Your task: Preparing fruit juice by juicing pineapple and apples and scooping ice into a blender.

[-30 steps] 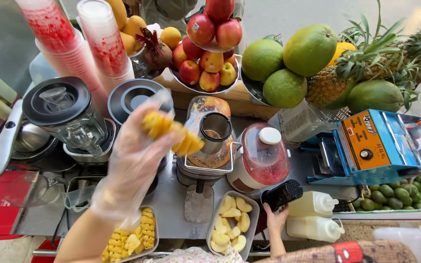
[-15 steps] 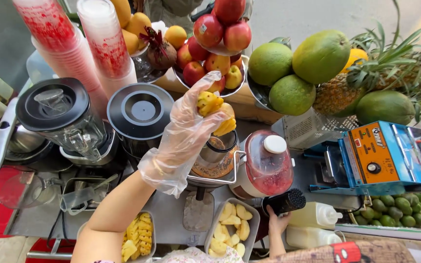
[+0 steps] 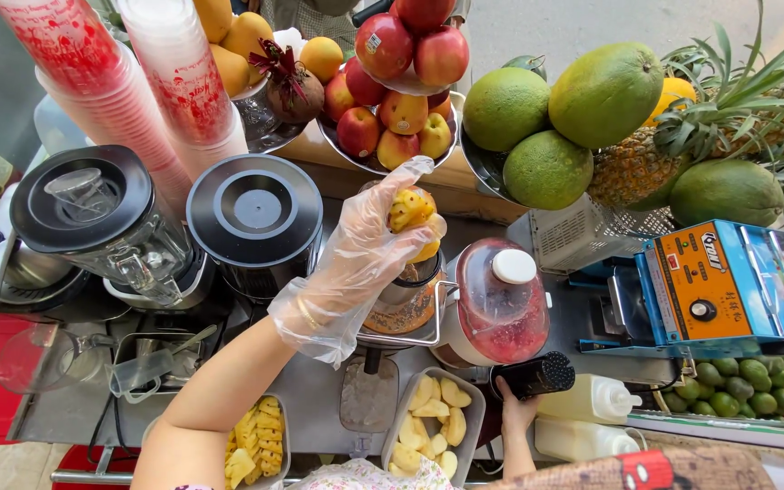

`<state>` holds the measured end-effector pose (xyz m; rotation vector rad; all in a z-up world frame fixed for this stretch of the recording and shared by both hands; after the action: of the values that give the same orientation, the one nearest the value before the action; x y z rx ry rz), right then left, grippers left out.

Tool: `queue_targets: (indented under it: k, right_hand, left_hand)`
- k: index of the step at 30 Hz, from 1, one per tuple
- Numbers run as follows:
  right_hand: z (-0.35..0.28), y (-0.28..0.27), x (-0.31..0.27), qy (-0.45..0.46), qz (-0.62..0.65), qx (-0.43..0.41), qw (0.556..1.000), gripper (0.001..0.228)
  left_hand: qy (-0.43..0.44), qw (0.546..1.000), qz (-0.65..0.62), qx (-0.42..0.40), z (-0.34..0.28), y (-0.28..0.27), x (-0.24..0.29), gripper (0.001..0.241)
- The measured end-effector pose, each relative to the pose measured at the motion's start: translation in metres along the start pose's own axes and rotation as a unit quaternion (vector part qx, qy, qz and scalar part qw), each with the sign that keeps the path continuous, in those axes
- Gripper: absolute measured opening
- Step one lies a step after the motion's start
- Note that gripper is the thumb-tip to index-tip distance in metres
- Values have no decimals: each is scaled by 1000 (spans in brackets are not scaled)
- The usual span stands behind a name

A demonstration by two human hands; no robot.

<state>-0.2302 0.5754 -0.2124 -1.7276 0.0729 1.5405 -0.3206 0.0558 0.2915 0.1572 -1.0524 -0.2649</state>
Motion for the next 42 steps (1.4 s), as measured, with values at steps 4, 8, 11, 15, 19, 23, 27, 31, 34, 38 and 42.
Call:
queue_targets:
  k: [4,8,11,15,19,23,27,31,34,38,42]
  right_hand:
    - [-11,-13,-13,15,38,34,999,95]
    - [-32,-68,-120,-74,-29,149,986,93]
    - [-38,-99,-280,-246,-47,157,955,94]
    - [-65,-99,-481,-449,-269,144,840,95]
    - [-60,-73,-545,-557,-333,121,751,79]
    - [-81,-40,-595,-662,-393,116,628,70]
    - [-117,-24,-646,-732,-454,122,494,55]
    - [-139,12,-648,-784,-467,119,393,50]
    - [-160,47,-639,-822,-465,138,299,52]
    - [-175,48,-659,-829,-351,-65,431,68]
    - [-141,61,-650,-706,-254,-139,647,78]
  left_hand:
    - [5,986,163,-32,0,0,-19,60]
    - [141,968,199,-57,-25,3,-1,57]
    - [136,968,211,-29,-62,-13,9,48]
    - [27,975,219,21,-102,-38,12,42]
    - [-17,967,251,33,-149,-49,30,43]
    - [-95,968,218,84,-195,-80,14,39]
    - [-157,962,203,97,-213,-90,-8,37]
    - [-147,969,180,89,-211,-81,-21,36]
    - [-134,971,175,91,-207,-78,-27,35]
    - [-117,970,182,107,-209,-83,-26,37]
    - [-108,974,164,117,-206,-85,-26,34]
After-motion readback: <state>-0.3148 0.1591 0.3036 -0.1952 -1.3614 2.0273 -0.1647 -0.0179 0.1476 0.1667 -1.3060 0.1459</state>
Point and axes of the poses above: each hand's wrist, its own z-axis towards the middle knuckle, its own y-axis out of the palm, x = y × z, the point moved 9 cm from there along z, towards the middle knuckle, and after that the axes turned 15 degrees about -z, right-handed, at the moved point
